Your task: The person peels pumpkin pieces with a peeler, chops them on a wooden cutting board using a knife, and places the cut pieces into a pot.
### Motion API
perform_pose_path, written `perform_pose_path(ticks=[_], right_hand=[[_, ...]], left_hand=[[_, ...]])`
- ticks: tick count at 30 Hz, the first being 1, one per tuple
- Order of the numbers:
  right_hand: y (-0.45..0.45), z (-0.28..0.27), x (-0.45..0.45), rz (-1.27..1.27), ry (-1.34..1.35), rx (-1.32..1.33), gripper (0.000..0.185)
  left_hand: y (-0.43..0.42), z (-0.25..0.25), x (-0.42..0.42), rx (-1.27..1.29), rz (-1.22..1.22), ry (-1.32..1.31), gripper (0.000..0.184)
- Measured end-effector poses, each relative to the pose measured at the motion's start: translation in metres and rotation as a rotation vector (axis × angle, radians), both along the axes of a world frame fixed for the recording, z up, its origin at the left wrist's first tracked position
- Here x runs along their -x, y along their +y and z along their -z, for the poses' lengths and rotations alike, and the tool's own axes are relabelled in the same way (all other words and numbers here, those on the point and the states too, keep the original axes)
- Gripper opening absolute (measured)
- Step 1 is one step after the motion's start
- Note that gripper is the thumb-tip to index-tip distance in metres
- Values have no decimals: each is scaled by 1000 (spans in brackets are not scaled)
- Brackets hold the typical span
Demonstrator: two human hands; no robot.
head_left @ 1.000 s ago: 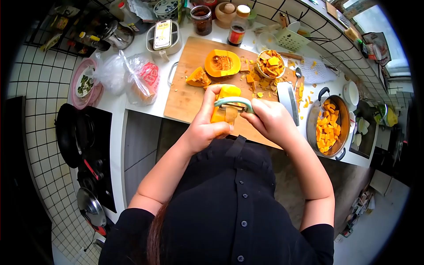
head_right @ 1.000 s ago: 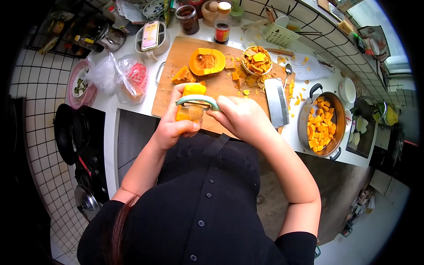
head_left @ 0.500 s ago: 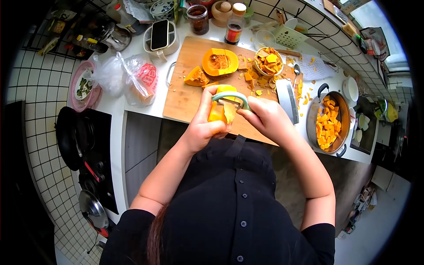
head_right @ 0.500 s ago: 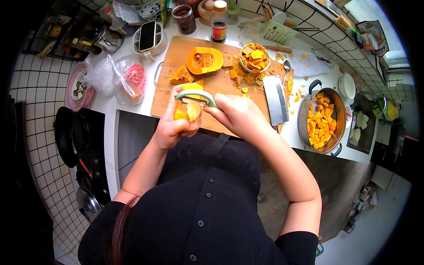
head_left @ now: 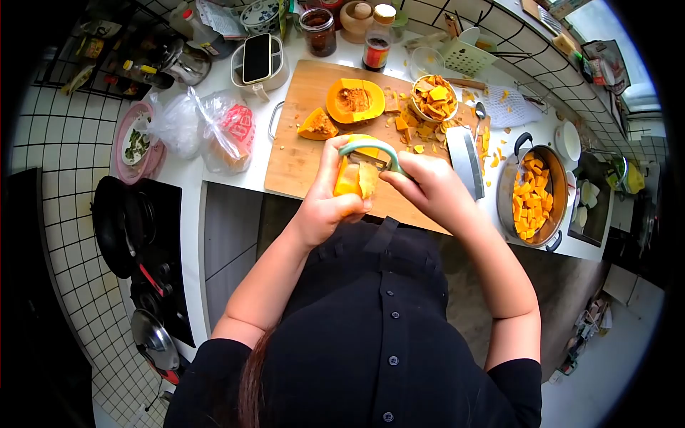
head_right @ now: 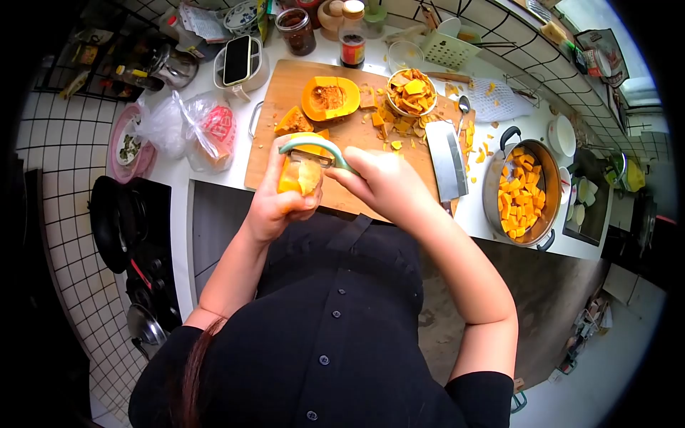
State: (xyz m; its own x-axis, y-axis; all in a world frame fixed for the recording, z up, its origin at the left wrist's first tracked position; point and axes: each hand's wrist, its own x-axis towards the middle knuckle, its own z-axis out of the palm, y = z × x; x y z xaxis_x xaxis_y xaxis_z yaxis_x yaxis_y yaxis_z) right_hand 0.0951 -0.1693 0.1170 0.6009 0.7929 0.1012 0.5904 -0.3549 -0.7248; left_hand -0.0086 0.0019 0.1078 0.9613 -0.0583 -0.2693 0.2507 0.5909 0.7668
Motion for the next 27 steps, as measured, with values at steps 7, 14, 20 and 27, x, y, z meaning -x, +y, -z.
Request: perform_pose_path(ticks=[7, 14, 20, 27], right_hand=[[-1, 6, 0, -3, -65, 11, 31], [-2, 6, -5, -12, -224, 0, 29], [-1, 7, 7, 112, -412, 24, 28], [-3, 13, 14, 174, -348, -34, 27]], left_hand=[[4, 5, 1, 30, 58, 25, 73], [5, 2, -1, 82, 86, 33, 73], [-1, -6, -3, 222, 41, 101, 67], [-10, -5, -6, 112, -3, 100, 65]])
